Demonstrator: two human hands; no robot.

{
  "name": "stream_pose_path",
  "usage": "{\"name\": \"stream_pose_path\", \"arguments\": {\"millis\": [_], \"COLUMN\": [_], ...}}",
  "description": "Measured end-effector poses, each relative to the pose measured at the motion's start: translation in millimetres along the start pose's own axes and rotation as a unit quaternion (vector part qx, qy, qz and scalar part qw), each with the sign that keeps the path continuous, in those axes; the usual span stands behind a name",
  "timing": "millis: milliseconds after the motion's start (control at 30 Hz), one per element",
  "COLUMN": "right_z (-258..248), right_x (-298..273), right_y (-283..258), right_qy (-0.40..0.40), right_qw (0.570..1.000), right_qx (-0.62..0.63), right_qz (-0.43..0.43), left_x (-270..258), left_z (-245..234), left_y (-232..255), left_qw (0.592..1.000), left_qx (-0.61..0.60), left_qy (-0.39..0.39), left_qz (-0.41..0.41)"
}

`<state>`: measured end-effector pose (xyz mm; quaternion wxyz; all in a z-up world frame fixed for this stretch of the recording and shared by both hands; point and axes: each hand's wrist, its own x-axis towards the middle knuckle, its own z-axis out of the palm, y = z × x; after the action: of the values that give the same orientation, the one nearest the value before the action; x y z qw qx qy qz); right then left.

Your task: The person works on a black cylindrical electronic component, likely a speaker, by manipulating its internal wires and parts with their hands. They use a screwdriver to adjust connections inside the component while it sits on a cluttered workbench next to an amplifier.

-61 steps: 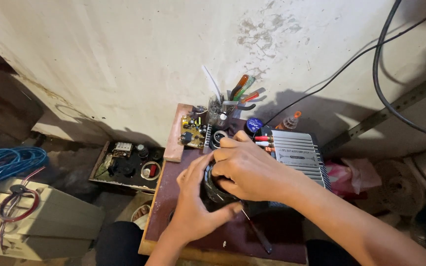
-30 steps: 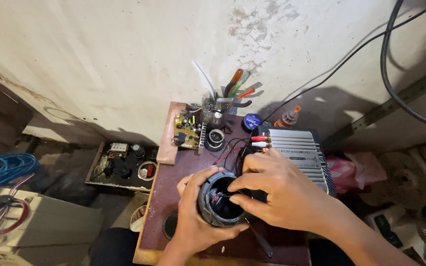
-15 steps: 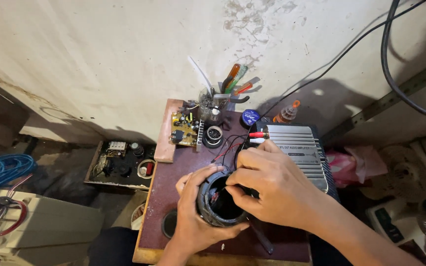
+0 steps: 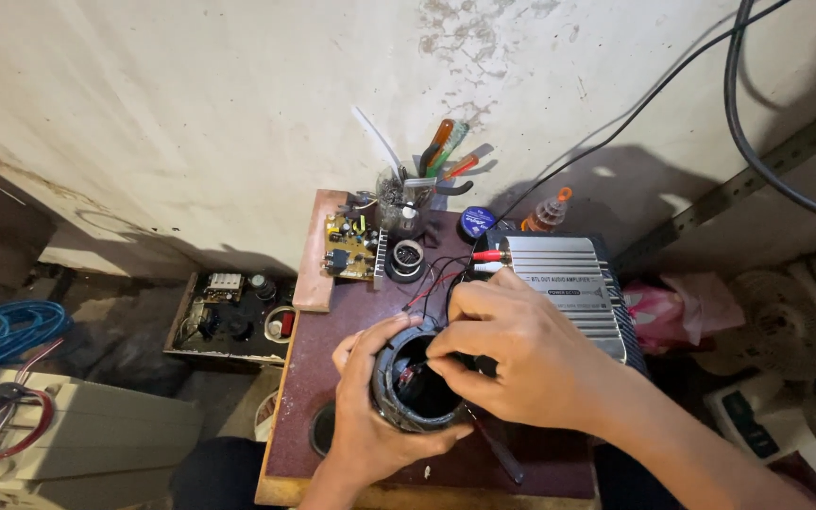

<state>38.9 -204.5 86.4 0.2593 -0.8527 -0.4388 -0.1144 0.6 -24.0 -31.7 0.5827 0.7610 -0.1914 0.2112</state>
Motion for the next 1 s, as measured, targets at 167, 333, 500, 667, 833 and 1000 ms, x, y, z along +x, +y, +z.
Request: {"name": "stream_pose_path", "arguments": {"millis": [167, 333, 500, 667, 833, 1000], "right_z": [-7, -3, -1, -7, -2, 0], "right_x": [-5, -2, -3, -4, -12, -17], "right_y": [0, -9, -11, -20, -23, -23], "right_qy": [-0.071, -0.086, -0.085, -0.093, -0.1, -0.093], "right_qw": [0.996, 0.996, 0.996, 0.995, 0.993, 0.993], "right_qx": [0.03, 0.017, -0.003, -0.03, -0.056, -0.063], "right_qz": [0.04, 0.025, -0.014, -0.034, -0.031, -0.028], "left_x": [0, 0, -2, -1, 0, -1], "left_z": [0, 0, 2, 0, 0, 0], "left_y": [0, -1, -5, 0, 3, 2], "left_qw": [1.0, 1.0, 0.999, 1.0, 1.0, 0.999], "left_qx": [0.006, 0.015, 0.026, 0.01, 0.009, 0.033], "left_qy": [-0.003, 0.002, 0.02, 0.012, 0.015, 0.007], "left_qz": [-0.004, 0.01, 0.031, 0.008, 0.003, -0.003]}}
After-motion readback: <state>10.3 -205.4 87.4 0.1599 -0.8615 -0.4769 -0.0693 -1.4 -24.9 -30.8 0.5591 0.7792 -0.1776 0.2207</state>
